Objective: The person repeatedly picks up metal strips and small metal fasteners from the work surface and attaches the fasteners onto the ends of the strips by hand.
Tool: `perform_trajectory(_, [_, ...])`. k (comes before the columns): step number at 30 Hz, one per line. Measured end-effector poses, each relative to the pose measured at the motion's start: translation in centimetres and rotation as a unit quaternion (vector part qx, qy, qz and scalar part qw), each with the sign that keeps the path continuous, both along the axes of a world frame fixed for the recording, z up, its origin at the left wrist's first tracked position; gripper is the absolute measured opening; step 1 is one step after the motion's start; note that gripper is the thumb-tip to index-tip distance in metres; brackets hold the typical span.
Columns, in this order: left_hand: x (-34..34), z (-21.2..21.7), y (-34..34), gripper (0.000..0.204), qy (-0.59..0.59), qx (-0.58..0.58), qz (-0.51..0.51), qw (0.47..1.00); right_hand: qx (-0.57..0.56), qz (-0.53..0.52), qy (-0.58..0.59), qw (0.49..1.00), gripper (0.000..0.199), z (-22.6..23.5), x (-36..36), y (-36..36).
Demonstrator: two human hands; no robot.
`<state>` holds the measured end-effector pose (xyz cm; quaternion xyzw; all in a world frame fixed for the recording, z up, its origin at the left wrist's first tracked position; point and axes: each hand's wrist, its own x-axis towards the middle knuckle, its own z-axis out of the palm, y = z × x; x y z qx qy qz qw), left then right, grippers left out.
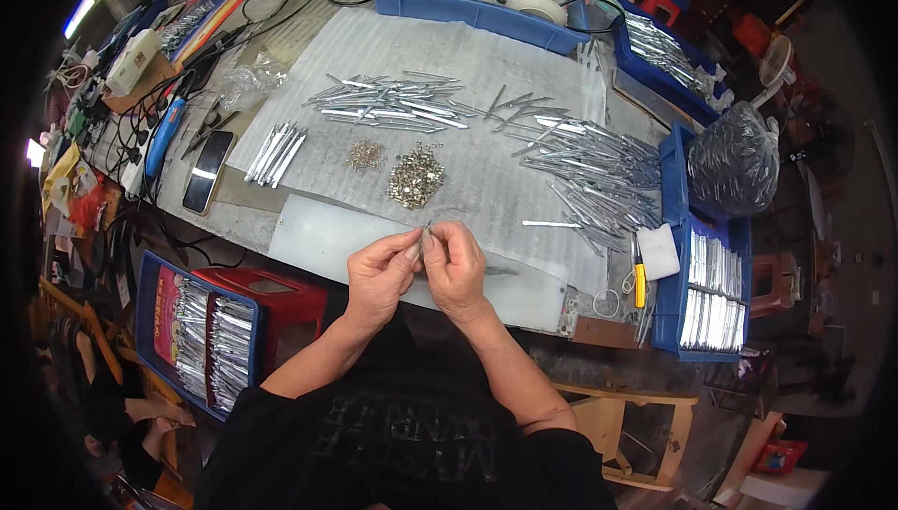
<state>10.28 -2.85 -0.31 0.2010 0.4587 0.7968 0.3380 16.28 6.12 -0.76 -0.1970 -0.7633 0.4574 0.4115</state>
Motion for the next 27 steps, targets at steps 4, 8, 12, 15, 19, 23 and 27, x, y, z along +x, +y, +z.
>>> perform_trajectory(4, [0.2, -0.9, 0.4, 0.022, 0.212, -0.021, 0.070, 0.975, 0.035, -0.016, 0.003, 0.999, 0.008, 0.5, 0.3, -0.2])
perform_trajectory(8, [0.3, -1.0, 0.5, 0.022, 0.239, -0.024, 0.070, 0.968, -0.010, -0.018, -0.024, 0.999, 0.010, 0.4, 0.7, -0.1])
perform_trajectory(12, [0.7, -0.7, 0.7, 0.022, 0.181, -0.028, 0.056, 0.982, 0.005, -0.025, -0.008, 1.000, 0.010, -0.1, 0.8, -0.1])
perform_trajectory(15, [0.4, -1.0, 0.6, 0.022, 0.385, -0.025, 0.110, 0.916, -0.004, -0.024, -0.012, 1.000, 0.010, -0.1, 1.1, 0.0])
perform_trajectory(19, [0.9, -0.8, 0.7, 0.021, 0.053, -0.018, 0.010, 0.998, 0.008, -0.027, -0.012, 1.000, 0.009, 0.1, 1.2, 0.0])
perform_trajectory(23, [1.1, -1.0, 0.8, 0.019, 0.264, -0.042, 0.069, 0.961, 0.044, -0.029, -0.003, 0.999, 0.008, 0.1, 1.5, 0.1])
perform_trajectory(27, [0.9, -1.5, 0.9, 0.019, 0.337, -0.058, 0.087, 0.936, 0.029, -0.030, -0.017, 0.999, 0.008, 0.1, 1.7, 0.2])
